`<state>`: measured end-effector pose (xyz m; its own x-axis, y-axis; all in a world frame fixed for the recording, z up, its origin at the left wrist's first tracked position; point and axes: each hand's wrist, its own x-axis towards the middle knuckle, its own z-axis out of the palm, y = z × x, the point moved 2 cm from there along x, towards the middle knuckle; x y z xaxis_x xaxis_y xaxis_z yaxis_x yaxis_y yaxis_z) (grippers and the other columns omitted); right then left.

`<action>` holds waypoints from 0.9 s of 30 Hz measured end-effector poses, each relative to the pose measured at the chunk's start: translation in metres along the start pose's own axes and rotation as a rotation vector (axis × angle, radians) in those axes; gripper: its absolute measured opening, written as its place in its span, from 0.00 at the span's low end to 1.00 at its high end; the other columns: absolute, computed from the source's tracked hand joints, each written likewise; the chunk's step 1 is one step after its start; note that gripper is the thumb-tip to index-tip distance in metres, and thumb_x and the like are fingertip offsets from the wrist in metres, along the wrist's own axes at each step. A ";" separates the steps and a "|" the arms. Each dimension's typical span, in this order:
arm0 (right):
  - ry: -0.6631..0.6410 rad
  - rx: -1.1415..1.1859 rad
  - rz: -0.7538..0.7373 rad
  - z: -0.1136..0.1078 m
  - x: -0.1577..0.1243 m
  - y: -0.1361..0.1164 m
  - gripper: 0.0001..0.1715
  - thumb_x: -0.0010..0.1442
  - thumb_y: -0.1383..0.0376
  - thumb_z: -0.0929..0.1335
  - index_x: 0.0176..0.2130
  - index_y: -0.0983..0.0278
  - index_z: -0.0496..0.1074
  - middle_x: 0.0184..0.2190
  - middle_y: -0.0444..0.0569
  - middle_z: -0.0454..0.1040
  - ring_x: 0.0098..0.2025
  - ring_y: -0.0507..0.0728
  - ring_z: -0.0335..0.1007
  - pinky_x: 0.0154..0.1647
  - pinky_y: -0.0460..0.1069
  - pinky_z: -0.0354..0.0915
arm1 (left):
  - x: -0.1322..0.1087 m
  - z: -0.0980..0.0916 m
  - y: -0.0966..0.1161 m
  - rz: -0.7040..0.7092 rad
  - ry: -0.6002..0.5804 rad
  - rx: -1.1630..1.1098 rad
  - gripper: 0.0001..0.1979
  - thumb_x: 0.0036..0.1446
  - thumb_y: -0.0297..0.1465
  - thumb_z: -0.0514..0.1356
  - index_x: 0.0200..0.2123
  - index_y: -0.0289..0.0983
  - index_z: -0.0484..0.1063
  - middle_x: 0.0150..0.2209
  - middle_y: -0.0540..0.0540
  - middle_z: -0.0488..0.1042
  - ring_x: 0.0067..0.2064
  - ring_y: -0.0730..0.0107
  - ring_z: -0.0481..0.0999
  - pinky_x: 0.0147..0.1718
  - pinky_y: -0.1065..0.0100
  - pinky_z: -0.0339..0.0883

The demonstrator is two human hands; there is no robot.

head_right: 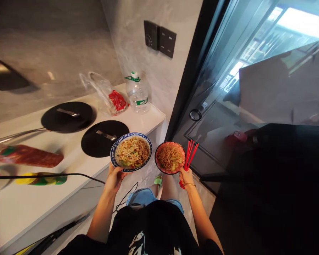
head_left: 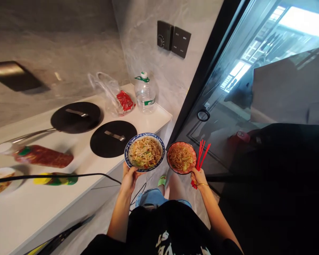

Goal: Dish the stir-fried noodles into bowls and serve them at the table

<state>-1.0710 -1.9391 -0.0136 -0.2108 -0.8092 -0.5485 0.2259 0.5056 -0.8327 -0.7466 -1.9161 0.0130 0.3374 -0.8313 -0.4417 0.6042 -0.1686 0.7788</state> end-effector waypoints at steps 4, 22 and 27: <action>0.026 0.000 -0.007 -0.002 0.022 -0.017 0.19 0.38 0.61 0.70 0.19 0.59 0.53 0.08 0.30 0.48 0.12 0.42 0.37 0.11 0.41 0.38 | 0.021 0.027 0.000 -0.010 -0.001 0.016 0.26 0.38 0.25 0.63 0.44 0.44 0.64 0.44 0.53 0.71 0.34 0.72 0.75 0.30 0.69 0.76; 0.020 0.006 0.011 -0.001 0.081 -0.045 0.19 0.38 0.61 0.71 0.18 0.60 0.55 0.07 0.31 0.49 0.10 0.42 0.38 0.10 0.42 0.38 | 0.083 0.081 -0.018 -0.044 -0.081 0.042 0.28 0.39 0.25 0.62 0.47 0.44 0.62 0.39 0.52 0.72 0.34 0.68 0.76 0.33 0.63 0.77; 0.044 -0.007 0.018 -0.003 0.082 -0.044 0.20 0.40 0.61 0.71 0.18 0.59 0.54 0.07 0.31 0.49 0.10 0.42 0.39 0.10 0.42 0.37 | 0.078 0.082 -0.019 -0.062 -0.078 0.043 0.27 0.40 0.25 0.61 0.47 0.43 0.62 0.40 0.51 0.72 0.32 0.69 0.76 0.31 0.63 0.77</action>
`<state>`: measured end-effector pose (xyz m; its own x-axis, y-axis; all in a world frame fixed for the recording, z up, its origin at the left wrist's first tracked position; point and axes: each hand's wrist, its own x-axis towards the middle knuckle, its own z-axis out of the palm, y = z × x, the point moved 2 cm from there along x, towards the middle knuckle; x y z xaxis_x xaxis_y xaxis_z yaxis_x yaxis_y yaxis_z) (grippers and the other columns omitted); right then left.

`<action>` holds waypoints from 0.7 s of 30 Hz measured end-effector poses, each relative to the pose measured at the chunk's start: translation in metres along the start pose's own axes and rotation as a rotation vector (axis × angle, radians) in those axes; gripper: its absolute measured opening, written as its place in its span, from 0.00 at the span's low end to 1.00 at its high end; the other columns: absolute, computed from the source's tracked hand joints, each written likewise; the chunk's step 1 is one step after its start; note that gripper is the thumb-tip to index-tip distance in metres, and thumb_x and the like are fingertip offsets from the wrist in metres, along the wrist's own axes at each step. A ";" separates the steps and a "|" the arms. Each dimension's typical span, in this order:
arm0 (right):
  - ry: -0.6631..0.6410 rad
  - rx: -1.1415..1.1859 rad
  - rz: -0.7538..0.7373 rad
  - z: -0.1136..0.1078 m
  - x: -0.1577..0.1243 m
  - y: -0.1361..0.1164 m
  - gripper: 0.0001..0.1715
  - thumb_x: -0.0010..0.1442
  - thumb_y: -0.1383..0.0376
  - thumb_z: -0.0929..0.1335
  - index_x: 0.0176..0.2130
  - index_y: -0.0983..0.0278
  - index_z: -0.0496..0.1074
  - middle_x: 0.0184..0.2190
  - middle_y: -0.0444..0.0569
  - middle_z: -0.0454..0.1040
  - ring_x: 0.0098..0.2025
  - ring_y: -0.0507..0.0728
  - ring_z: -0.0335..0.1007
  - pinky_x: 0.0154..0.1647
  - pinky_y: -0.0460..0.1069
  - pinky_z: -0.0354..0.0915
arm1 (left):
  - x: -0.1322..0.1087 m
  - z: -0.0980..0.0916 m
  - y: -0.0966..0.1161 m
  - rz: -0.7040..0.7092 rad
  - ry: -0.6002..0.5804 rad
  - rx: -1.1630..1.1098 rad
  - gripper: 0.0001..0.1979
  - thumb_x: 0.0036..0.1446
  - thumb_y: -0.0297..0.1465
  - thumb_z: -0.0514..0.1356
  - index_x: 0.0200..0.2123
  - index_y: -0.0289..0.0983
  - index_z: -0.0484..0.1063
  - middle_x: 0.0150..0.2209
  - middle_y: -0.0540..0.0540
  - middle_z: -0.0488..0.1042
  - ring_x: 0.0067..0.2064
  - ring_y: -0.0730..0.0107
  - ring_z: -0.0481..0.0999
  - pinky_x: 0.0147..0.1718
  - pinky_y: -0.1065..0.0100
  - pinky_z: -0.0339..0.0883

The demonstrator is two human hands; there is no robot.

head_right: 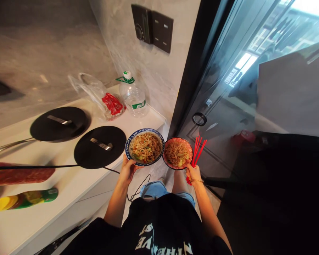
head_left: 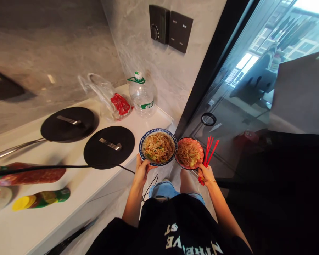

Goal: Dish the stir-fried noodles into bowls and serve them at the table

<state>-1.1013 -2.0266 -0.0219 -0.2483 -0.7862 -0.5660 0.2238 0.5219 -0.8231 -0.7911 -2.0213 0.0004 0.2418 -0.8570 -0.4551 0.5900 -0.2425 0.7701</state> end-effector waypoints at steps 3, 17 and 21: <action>-0.001 0.012 -0.010 0.003 -0.001 0.000 0.20 0.40 0.62 0.71 0.18 0.60 0.54 0.07 0.31 0.49 0.10 0.42 0.39 0.10 0.41 0.38 | -0.002 -0.004 0.000 -0.006 0.011 0.001 0.27 0.40 0.25 0.61 0.47 0.43 0.62 0.39 0.51 0.72 0.32 0.69 0.76 0.32 0.63 0.77; -0.031 -0.008 0.020 0.015 0.006 -0.009 0.19 0.38 0.63 0.71 0.17 0.60 0.55 0.07 0.32 0.49 0.10 0.42 0.39 0.10 0.41 0.38 | 0.025 -0.021 -0.004 -0.005 0.058 -0.044 0.28 0.38 0.25 0.62 0.46 0.43 0.62 0.37 0.53 0.72 0.31 0.71 0.75 0.34 0.62 0.76; -0.060 -0.008 -0.002 0.025 0.010 -0.017 0.20 0.40 0.63 0.72 0.17 0.60 0.54 0.07 0.31 0.49 0.10 0.41 0.39 0.10 0.40 0.39 | 0.027 -0.027 -0.006 0.010 0.081 -0.058 0.28 0.39 0.25 0.62 0.46 0.44 0.62 0.38 0.54 0.72 0.31 0.73 0.74 0.35 0.63 0.76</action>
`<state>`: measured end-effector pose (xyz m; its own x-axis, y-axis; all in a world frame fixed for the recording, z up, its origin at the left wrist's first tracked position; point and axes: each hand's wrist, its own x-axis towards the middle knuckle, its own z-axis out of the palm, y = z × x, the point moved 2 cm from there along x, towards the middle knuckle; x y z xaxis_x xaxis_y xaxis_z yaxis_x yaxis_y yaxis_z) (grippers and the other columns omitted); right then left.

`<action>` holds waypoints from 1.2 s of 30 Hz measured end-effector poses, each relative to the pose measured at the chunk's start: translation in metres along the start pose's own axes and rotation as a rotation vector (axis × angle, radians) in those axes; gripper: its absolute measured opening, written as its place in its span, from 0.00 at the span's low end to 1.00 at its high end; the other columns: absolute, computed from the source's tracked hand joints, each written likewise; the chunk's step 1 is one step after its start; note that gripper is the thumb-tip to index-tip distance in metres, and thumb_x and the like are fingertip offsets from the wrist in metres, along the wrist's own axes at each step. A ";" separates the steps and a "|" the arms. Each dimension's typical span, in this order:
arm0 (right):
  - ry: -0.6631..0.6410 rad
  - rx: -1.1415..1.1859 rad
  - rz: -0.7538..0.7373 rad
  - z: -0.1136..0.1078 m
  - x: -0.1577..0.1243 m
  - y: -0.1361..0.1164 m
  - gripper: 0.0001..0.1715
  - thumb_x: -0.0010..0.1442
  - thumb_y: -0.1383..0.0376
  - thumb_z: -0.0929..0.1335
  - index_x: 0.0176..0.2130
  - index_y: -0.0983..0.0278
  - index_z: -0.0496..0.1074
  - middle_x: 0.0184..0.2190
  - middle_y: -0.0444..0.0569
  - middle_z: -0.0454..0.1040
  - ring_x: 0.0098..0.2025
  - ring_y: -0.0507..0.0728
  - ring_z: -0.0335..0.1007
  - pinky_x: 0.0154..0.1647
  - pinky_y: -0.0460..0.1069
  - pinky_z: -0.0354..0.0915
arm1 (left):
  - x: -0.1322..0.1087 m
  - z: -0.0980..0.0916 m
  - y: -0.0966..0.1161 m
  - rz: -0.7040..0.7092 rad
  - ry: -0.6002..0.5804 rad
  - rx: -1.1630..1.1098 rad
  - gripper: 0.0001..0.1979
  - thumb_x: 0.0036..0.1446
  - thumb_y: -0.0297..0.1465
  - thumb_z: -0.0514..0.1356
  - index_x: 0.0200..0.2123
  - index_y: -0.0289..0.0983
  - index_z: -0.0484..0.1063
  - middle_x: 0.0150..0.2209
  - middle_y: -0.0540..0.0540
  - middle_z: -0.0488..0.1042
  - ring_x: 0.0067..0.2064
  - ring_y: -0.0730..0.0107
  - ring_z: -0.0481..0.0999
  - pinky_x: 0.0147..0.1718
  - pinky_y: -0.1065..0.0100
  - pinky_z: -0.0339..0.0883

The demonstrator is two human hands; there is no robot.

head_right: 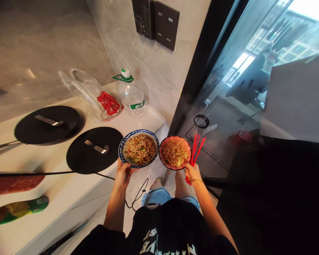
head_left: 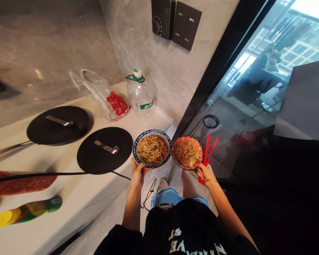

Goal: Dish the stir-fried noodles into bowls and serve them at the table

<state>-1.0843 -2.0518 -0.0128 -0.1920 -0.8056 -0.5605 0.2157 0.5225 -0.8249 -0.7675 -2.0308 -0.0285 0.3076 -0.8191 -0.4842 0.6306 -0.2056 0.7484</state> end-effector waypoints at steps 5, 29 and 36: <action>-0.058 -0.004 -0.015 0.012 0.009 -0.005 0.20 0.39 0.63 0.72 0.17 0.60 0.54 0.08 0.30 0.48 0.10 0.41 0.38 0.10 0.40 0.40 | -0.012 -0.008 0.001 0.030 0.045 -0.031 0.27 0.38 0.25 0.63 0.45 0.44 0.63 0.39 0.54 0.71 0.32 0.72 0.74 0.34 0.65 0.75; -0.187 -0.052 0.058 0.026 0.026 0.020 0.21 0.40 0.61 0.72 0.20 0.60 0.54 0.09 0.30 0.47 0.11 0.42 0.37 0.11 0.42 0.38 | -0.019 -0.024 0.028 0.158 0.187 0.008 0.24 0.34 0.25 0.63 0.41 0.43 0.66 0.39 0.53 0.71 0.34 0.72 0.72 0.31 0.68 0.76; -0.215 -0.110 0.080 0.038 0.045 0.007 0.21 0.38 0.59 0.71 0.18 0.60 0.54 0.08 0.30 0.47 0.11 0.42 0.38 0.10 0.42 0.39 | -0.033 -0.027 0.025 0.148 0.241 -0.005 0.24 0.36 0.25 0.63 0.41 0.43 0.67 0.38 0.53 0.71 0.35 0.73 0.72 0.31 0.72 0.75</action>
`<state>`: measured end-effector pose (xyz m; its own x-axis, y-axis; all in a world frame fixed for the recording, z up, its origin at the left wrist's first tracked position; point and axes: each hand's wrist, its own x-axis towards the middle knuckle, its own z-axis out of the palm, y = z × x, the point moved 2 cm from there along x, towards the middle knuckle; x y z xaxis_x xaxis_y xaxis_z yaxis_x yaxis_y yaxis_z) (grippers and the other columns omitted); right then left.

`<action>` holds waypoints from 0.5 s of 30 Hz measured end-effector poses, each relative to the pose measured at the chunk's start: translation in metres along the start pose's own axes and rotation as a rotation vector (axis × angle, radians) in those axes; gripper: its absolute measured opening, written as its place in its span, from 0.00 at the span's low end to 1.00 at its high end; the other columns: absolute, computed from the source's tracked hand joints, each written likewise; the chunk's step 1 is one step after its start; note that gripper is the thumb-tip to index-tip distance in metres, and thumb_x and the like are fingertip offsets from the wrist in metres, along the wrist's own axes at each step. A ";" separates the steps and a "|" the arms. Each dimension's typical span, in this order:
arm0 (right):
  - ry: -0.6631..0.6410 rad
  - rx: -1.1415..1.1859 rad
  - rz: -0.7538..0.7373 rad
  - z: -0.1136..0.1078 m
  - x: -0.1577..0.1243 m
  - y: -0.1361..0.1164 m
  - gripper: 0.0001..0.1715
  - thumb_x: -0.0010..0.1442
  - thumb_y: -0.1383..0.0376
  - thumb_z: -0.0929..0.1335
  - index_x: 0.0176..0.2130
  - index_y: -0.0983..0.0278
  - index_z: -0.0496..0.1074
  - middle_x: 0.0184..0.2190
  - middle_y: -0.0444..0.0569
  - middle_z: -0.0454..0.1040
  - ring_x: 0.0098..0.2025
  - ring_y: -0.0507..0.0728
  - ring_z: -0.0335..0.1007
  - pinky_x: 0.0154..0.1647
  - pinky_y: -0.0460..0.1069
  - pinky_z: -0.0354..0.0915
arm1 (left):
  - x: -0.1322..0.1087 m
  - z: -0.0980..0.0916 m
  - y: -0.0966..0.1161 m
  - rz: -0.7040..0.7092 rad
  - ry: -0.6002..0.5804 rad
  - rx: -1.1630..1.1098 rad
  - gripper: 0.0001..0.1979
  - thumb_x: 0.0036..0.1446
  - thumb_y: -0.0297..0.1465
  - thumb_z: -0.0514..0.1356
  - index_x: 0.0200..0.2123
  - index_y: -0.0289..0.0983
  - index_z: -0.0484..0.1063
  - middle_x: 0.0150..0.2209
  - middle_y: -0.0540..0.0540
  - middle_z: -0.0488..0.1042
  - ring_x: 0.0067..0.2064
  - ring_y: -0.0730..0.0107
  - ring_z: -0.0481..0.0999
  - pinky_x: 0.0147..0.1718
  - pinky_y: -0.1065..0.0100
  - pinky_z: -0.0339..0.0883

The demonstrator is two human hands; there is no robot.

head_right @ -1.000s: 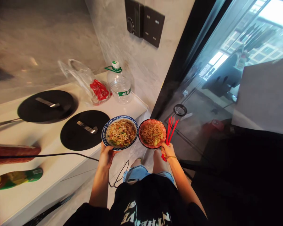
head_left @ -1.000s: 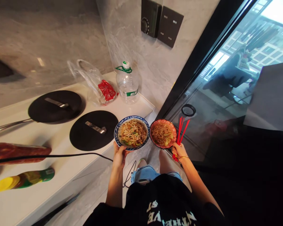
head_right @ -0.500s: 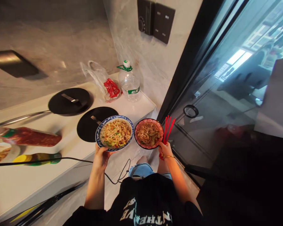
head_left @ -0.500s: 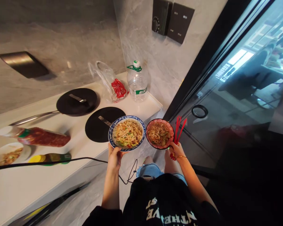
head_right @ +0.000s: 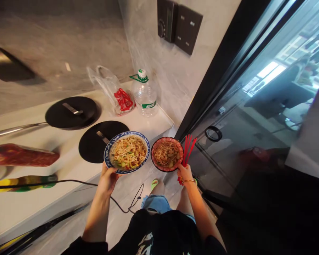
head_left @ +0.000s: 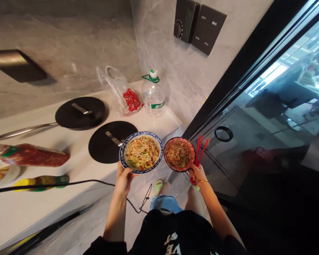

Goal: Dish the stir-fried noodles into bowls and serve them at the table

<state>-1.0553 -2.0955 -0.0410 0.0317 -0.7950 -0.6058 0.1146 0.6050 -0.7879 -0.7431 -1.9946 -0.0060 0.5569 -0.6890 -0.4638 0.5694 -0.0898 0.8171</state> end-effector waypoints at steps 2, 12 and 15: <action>-0.006 0.005 0.007 -0.005 -0.001 -0.003 0.20 0.37 0.60 0.71 0.18 0.60 0.55 0.08 0.30 0.48 0.10 0.42 0.38 0.10 0.42 0.39 | -0.005 0.005 -0.001 -0.014 0.013 0.000 0.25 0.36 0.25 0.64 0.41 0.44 0.67 0.38 0.54 0.71 0.34 0.73 0.73 0.31 0.71 0.75; -0.223 -0.192 0.080 -0.060 0.018 -0.045 0.17 0.38 0.64 0.70 0.17 0.60 0.55 0.08 0.31 0.49 0.11 0.42 0.39 0.11 0.42 0.39 | -0.066 0.051 -0.031 0.109 0.238 -0.117 0.25 0.35 0.25 0.63 0.42 0.46 0.68 0.43 0.52 0.73 0.38 0.67 0.74 0.33 0.64 0.76; -0.323 -0.271 0.086 -0.071 0.033 -0.055 0.16 0.39 0.64 0.70 0.16 0.61 0.56 0.08 0.31 0.48 0.11 0.42 0.39 0.11 0.42 0.39 | -0.079 0.066 -0.051 0.107 0.305 -0.183 0.25 0.34 0.25 0.63 0.40 0.45 0.66 0.41 0.52 0.73 0.37 0.66 0.75 0.32 0.64 0.76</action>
<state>-1.1307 -2.1518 -0.0256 0.3438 -0.6879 -0.6392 -0.1654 0.6257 -0.7623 -0.8560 -1.9835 0.0116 0.7584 -0.4388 -0.4820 0.5812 0.1204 0.8048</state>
